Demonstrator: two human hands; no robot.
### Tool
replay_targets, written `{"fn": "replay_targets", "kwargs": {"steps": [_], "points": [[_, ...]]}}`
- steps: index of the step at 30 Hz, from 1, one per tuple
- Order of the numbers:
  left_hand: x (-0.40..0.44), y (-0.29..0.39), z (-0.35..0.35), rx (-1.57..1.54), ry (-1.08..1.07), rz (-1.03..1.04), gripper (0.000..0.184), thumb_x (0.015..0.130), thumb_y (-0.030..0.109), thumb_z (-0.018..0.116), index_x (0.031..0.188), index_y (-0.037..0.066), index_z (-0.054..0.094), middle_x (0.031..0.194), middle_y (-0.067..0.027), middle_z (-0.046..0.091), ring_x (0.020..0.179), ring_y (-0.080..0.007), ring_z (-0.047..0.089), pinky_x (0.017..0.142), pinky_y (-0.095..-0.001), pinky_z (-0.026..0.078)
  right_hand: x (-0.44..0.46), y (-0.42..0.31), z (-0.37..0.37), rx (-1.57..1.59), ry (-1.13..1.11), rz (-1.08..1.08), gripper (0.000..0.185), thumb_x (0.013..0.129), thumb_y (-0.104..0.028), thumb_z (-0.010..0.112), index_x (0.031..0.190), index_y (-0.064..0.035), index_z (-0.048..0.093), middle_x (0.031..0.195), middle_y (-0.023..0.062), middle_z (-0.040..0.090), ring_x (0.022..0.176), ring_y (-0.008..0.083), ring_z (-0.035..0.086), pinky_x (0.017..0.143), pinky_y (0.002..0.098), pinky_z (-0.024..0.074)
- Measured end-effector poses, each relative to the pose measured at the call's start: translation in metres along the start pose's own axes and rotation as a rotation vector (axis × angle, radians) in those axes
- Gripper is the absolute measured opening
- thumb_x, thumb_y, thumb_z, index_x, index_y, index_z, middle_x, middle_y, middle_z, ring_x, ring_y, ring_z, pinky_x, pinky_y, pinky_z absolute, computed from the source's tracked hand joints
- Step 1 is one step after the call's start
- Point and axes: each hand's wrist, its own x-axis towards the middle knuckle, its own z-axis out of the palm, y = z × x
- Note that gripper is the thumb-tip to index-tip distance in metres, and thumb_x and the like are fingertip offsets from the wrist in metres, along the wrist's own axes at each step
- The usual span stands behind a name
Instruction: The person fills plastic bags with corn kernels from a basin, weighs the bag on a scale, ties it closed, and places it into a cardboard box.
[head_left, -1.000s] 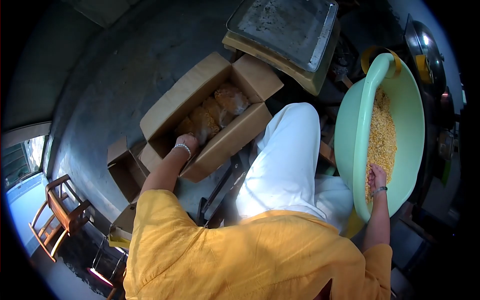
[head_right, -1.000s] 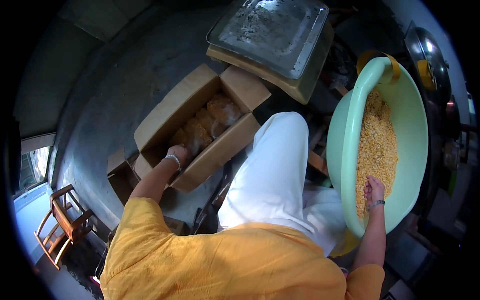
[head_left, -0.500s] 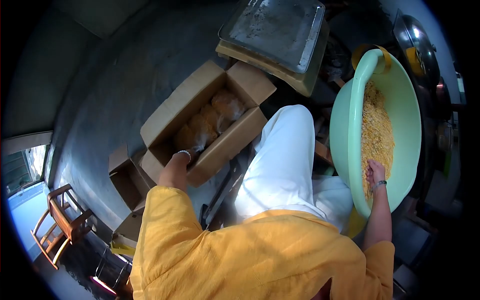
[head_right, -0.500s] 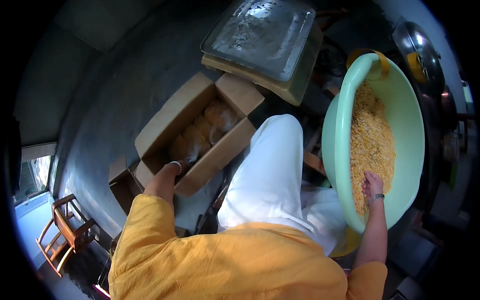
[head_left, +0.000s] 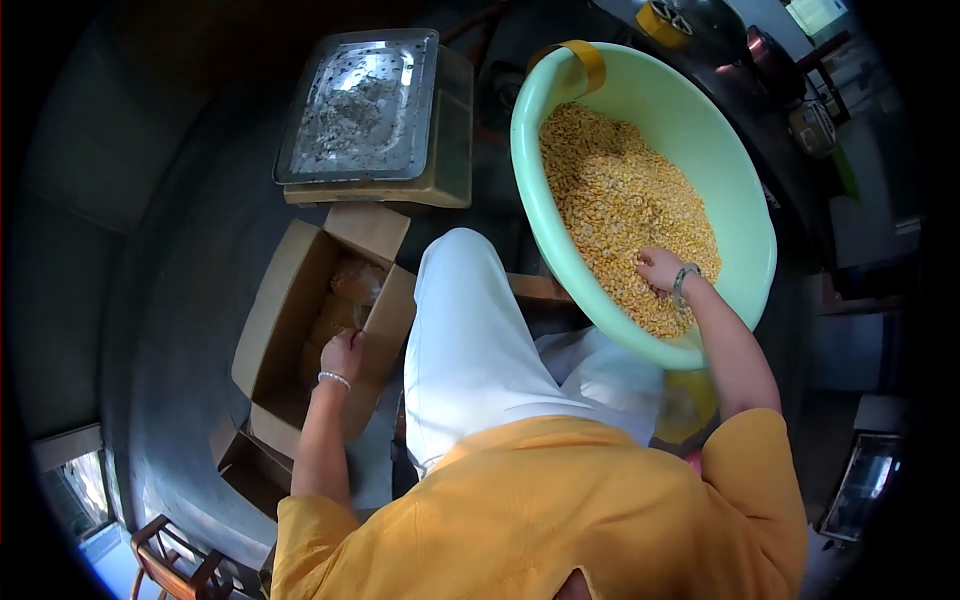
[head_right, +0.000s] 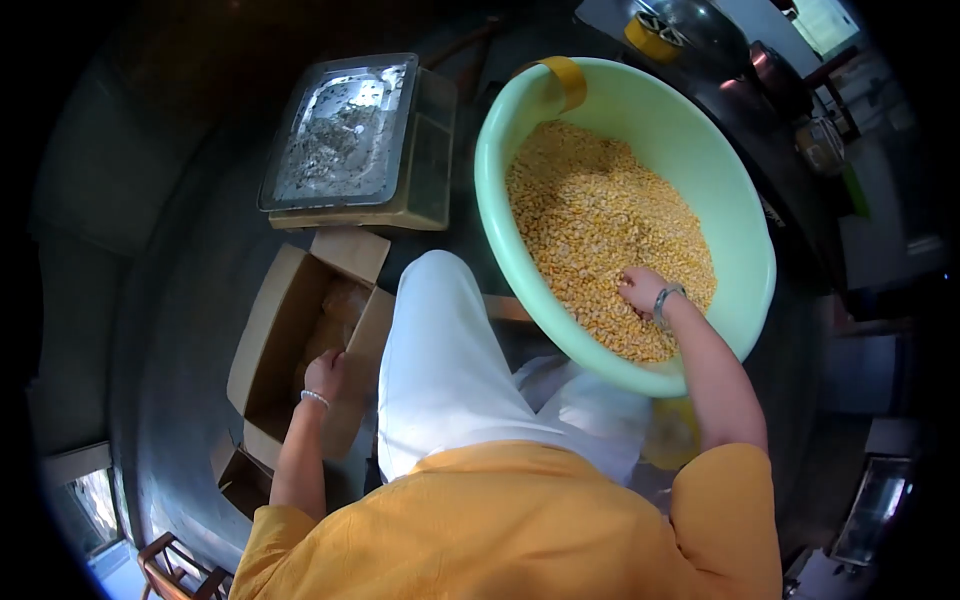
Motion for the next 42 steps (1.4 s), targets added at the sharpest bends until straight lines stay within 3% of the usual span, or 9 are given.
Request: {"fn": "replay_targets", "kwargs": {"steps": [4,5,8,10,14,21,30,35,42], "points": [[0.0,0.032,0.022,0.1,0.007,-0.076,0.038,0.083,0.029,0.054,0.109,0.001,0.055,0.104,-0.0229,0.059,0.095,-0.0376,0.056,0.081,-0.0435,0.045,0.007,0.003,0.011,-0.348,0.063,-0.109,0.03,0.081,-0.021,0.046,0.098,0.0015,0.056,0.098,0.0228,0.059,0.091,0.0352,0.058,0.079,0.0436,0.0457],[-0.002,0.033,0.035,0.152,0.037,-0.098,0.055,0.08,0.028,0.058,0.124,-0.002,0.043,0.118,-0.0232,0.052,0.105,-0.0374,0.052,0.088,-0.0416,0.043,0.009,0.005,0.012,-0.384,0.072,-0.127,0.03,0.081,-0.021,0.045,0.099,0.0015,0.056,0.102,0.0239,0.058,0.096,0.0369,0.056,0.083,0.0442,0.0437],[-0.01,0.055,0.042,0.298,0.084,-0.159,0.065,0.077,0.027,0.061,0.13,0.0,0.035,0.124,-0.0233,0.048,0.109,-0.0368,0.05,0.091,-0.0401,0.042,0.001,0.001,0.015,-0.37,0.124,-0.115,0.029,0.081,-0.019,0.045,0.099,0.0011,0.056,0.099,0.0237,0.059,0.093,0.0367,0.057,0.081,0.0444,0.0452],[-0.015,0.045,0.041,0.276,0.14,-0.077,0.063,0.076,0.024,0.063,0.129,0.001,0.037,0.121,-0.0223,0.05,0.107,-0.035,0.052,0.089,-0.0397,0.044,0.008,0.011,0.02,-0.338,0.169,-0.134,0.028,0.081,-0.02,0.046,0.097,0.0008,0.055,0.095,0.0235,0.06,0.09,0.037,0.057,0.08,0.0444,0.0452],[-0.031,0.027,0.019,0.248,-0.035,-0.34,0.044,0.075,0.023,0.064,0.111,0.006,0.046,0.105,-0.0176,0.059,0.096,-0.0331,0.057,0.082,-0.041,0.047,0.025,0.024,0.023,-0.29,0.177,-0.179,0.028,0.078,-0.019,0.05,0.096,0.0021,0.057,0.091,0.0238,0.061,0.087,0.0363,0.059,0.076,0.0425,0.0459],[-0.042,0.008,0.029,0.214,0.066,-0.366,0.027,0.078,0.021,0.061,0.098,0.007,0.051,0.098,-0.0178,0.061,0.092,-0.0345,0.058,0.079,-0.0427,0.046,0.04,0.034,0.026,-0.201,0.231,-0.17,0.024,0.077,-0.015,0.052,0.091,0.0043,0.057,0.087,0.0234,0.061,0.083,0.0348,0.06,0.072,0.0411,0.0465],[-0.056,0.025,0.058,0.202,0.066,-0.342,0.023,0.078,0.009,0.051,0.101,0.006,0.05,0.1,-0.0187,0.06,0.091,-0.0331,0.06,0.074,-0.0407,0.049,0.029,0.022,0.024,-0.198,0.24,-0.108,0.026,0.079,-0.016,0.053,0.093,0.0048,0.057,0.086,0.024,0.061,0.081,0.034,0.06,0.07,0.0404,0.0469],[-0.063,0.033,0.05,0.169,-0.016,-0.276,0.042,0.077,0.009,0.054,0.116,0.004,0.043,0.111,-0.0195,0.055,0.101,-0.0338,0.056,0.083,-0.0385,0.046,0.041,0.037,0.025,-0.267,0.272,-0.197,0.021,0.079,-0.014,0.053,0.088,0.0053,0.055,0.079,0.0224,0.059,0.073,0.0323,0.059,0.064,0.0407,0.0456],[-0.058,0.021,0.068,0.106,-0.09,-0.274,0.035,0.081,0.008,0.046,0.116,0.005,0.042,0.115,-0.0201,0.052,0.104,-0.0351,0.053,0.084,-0.041,0.045,0.059,0.051,0.029,-0.173,0.271,-0.201,0.017,0.078,-0.012,0.054,0.083,0.004,0.055,0.074,0.0198,0.059,0.066,0.0297,0.059,0.059,0.0397,0.045]]}}
